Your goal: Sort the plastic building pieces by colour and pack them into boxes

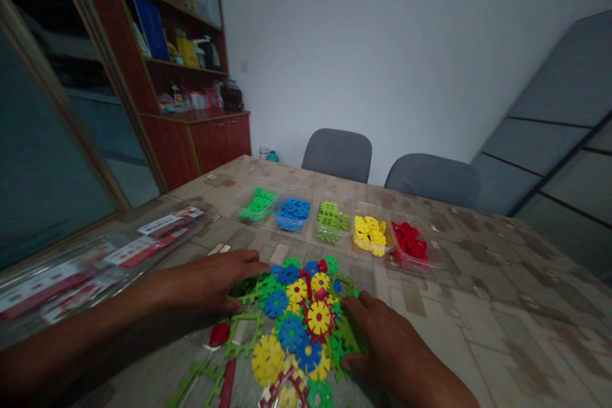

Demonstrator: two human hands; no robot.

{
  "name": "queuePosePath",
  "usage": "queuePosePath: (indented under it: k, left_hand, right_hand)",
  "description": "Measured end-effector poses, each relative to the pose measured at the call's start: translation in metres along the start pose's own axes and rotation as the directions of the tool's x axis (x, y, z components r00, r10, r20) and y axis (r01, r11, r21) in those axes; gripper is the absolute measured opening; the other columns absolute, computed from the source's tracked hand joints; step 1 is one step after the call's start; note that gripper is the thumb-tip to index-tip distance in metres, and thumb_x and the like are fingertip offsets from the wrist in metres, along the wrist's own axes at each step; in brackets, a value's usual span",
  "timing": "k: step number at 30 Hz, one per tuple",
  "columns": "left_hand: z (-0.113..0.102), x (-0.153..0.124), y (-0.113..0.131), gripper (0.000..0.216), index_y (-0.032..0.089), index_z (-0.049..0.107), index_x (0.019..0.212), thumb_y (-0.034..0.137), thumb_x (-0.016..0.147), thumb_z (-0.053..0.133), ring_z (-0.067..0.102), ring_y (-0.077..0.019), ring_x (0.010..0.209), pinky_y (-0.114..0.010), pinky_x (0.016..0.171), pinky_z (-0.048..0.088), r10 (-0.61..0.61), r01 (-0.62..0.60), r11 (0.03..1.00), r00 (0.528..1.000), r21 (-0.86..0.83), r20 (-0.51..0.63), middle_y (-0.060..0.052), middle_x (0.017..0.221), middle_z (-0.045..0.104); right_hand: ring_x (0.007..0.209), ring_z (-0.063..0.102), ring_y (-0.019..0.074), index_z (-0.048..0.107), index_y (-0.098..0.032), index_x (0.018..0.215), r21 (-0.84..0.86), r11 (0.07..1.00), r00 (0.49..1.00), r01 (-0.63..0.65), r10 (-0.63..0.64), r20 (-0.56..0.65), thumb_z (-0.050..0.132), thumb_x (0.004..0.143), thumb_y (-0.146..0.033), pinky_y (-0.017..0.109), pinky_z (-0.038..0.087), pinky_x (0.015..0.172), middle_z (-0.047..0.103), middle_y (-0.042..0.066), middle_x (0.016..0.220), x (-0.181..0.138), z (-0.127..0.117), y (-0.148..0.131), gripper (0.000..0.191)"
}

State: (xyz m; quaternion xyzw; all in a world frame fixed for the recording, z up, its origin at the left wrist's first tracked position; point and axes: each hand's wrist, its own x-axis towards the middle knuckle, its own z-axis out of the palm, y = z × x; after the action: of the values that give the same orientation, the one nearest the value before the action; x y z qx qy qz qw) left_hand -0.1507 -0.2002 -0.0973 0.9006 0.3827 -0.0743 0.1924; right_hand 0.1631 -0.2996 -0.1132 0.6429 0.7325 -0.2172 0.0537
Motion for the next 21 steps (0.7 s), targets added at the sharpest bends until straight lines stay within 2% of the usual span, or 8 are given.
queuePosePath:
  k: [3,6,10,13,15,21]
  left_hand:
    - [-0.005,-0.005,0.002,0.070,0.030,0.046,0.140,0.020,0.075,0.071,0.051,-0.0320,0.125,-0.046,0.104,0.040,0.009,-0.009,1.000,1.000,-0.016,0.002,-0.011,0.140,0.050]
    - [-0.009,-0.014,0.010,0.065,0.029,0.049,0.136,0.019,0.075,0.069,0.052,-0.0297,0.121,-0.043,0.104,0.041,0.079,-0.080,0.997,0.996,-0.023,-0.030,-0.009,0.134,0.053]
    - [0.003,-0.020,0.028,0.057,0.026,0.055,0.127,0.020,0.072,0.070,0.056,-0.0289,0.112,-0.041,0.098,0.046,0.151,-0.151,0.988,0.988,0.025,-0.005,-0.009,0.123,0.057]
    - [0.016,-0.018,0.037,0.066,0.025,0.054,0.127,0.020,0.066,0.077,0.056,-0.0300,0.107,-0.042,0.095,0.048,0.174,-0.174,0.982,0.985,0.068,0.005,-0.009,0.119,0.058]
    - [0.021,-0.017,0.040,0.072,0.025,0.050,0.131,0.021,0.065,0.078,0.055,-0.0310,0.108,-0.045,0.095,0.047,0.180,-0.179,0.980,0.984,0.090,-0.010,-0.010,0.120,0.058]
    - [0.023,-0.018,0.036,0.081,0.027,0.047,0.136,0.023,0.065,0.084,0.054,-0.0317,0.112,-0.046,0.098,0.043,0.199,-0.197,0.975,0.980,0.099,-0.003,-0.009,0.124,0.058]
  right_hand:
    - [0.134,0.044,0.0396,0.052,-0.017,0.140,0.025,0.999,0.995,0.043,-0.041,-0.090,0.073,0.069,-0.023,0.053,0.036,0.110,0.045,0.020,0.148,0.002,0.005,0.006,0.075]
    - [0.133,0.045,0.0376,0.052,-0.016,0.139,0.008,0.996,0.981,0.092,-0.090,-0.171,0.070,0.071,-0.025,0.049,0.039,0.110,0.047,0.020,0.146,0.004,0.011,0.012,0.070]
    - [0.135,0.042,0.0381,0.051,-0.015,0.139,-0.035,0.996,0.984,0.081,-0.086,-0.154,0.067,0.072,-0.024,0.053,0.036,0.112,0.045,0.019,0.148,0.002,0.010,0.014,0.069]
    - [0.128,0.050,0.0380,0.057,-0.014,0.132,-0.056,0.993,0.984,0.108,-0.115,-0.139,0.062,0.072,-0.019,0.054,0.039,0.108,0.056,0.019,0.138,-0.002,0.004,0.007,0.061]
    - [0.125,0.052,0.0381,0.058,-0.013,0.130,-0.051,0.991,0.982,0.120,-0.126,-0.143,0.059,0.071,-0.017,0.054,0.041,0.107,0.059,0.019,0.134,-0.003,0.002,0.001,0.059]
    - [0.128,0.051,0.0367,0.051,-0.009,0.137,0.033,0.992,0.985,0.123,-0.118,-0.129,0.060,0.073,-0.020,0.050,0.042,0.108,0.054,0.020,0.141,-0.002,0.009,-0.010,0.065]
